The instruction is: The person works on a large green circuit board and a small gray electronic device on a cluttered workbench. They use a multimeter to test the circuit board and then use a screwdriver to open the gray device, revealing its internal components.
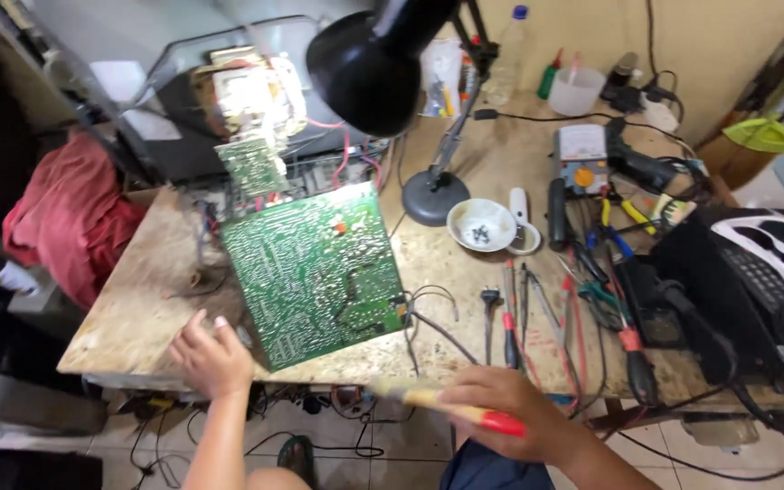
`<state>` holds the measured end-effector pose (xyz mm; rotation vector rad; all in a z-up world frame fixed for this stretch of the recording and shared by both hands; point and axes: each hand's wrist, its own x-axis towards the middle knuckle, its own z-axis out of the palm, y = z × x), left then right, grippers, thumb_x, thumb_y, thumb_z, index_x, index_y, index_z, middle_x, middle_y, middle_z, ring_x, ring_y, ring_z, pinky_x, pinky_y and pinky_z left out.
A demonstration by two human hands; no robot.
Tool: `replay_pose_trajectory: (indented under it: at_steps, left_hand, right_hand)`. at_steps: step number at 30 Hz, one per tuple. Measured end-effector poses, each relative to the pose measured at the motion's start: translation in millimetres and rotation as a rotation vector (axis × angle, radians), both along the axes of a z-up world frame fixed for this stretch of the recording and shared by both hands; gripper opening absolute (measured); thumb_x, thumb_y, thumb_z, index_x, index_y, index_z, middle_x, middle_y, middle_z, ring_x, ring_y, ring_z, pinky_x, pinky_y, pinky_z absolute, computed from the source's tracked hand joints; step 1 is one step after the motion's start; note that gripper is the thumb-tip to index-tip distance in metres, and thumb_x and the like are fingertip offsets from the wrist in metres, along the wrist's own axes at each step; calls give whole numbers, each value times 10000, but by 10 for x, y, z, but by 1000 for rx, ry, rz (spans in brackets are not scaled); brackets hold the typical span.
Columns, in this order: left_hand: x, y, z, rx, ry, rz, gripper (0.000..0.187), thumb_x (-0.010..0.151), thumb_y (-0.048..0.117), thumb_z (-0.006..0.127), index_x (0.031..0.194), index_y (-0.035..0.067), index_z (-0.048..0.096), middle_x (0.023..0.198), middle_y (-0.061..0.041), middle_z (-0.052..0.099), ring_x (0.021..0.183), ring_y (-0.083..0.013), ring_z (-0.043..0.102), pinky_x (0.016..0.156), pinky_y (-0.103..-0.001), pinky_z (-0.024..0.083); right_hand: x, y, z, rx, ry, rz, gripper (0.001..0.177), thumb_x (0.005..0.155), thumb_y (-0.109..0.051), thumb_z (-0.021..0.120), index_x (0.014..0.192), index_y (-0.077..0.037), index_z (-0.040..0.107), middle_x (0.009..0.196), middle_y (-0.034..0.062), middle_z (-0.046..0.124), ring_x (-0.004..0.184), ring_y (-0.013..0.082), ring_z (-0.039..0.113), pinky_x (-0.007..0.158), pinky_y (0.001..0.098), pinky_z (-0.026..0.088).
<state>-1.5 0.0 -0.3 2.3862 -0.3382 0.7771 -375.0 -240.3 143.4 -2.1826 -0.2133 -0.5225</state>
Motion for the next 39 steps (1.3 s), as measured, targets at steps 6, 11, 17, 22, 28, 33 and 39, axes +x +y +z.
replay_pose_trajectory:
  at_steps: [6,11,17,22,28,33,39]
  left_hand:
    - [-42,-19,6,-57,-152,-73,289,1057,188,567,1263,-5,628,1201,-215,684,1162,-420,554,1075,-530,353]
    - [-18,-21,-47,-53,-147,-93,293,1072,192,558,1274,-10,622,1208,-221,696,1167,-419,570,1120,-532,328]
    - [31,8,-120,-32,-229,-105,285,1057,168,590,1262,-26,627,1182,-238,692,1132,-441,579,1093,-537,353]
    - [44,-3,-152,-21,-222,-88,280,1058,173,596,1258,-18,639,1172,-217,711,1129,-427,593,1108,-527,351]
    - [56,-27,-150,-20,-284,-68,259,1033,150,617,1231,-15,640,1124,-210,719,1074,-424,610,1065,-526,389]
    - [25,-26,-88,-14,-45,13,337,1064,283,494,1247,45,646,1222,-215,683,1148,-402,551,904,-516,430]
    - [-6,-16,-28,-52,-69,14,311,1024,270,550,1226,61,660,1185,-200,672,1117,-403,551,869,-518,452]
  right_hand:
    - [-715,-848,-901,-227,121,-616,502,848,-232,632,1343,-315,643,1210,76,689,783,174,729,657,271,684]
    - [-902,-1271,-1161,-491,109,-791,685,744,40,613,1396,-173,631,1243,128,673,1147,350,618,840,461,516]
    - [-859,-1430,-1102,-651,248,-820,767,711,-64,787,1432,-218,577,1213,58,691,1134,297,610,833,433,534]
    - [-774,-1449,-794,-826,942,-770,1020,802,108,632,1607,-388,247,1526,31,481,1388,279,450,991,491,461]
    - [-340,-1597,-482,-854,839,-878,563,939,-109,534,1430,-384,545,1436,43,554,1304,323,518,1188,605,336]
    - [693,-1733,-12,-218,769,-788,1034,788,-591,704,1638,-314,185,1717,90,111,1559,334,161,1181,540,285]
    - [1395,-2090,-204,-250,874,-785,1308,619,-761,773,1644,-306,100,1683,173,98,1545,430,105,1250,576,107]
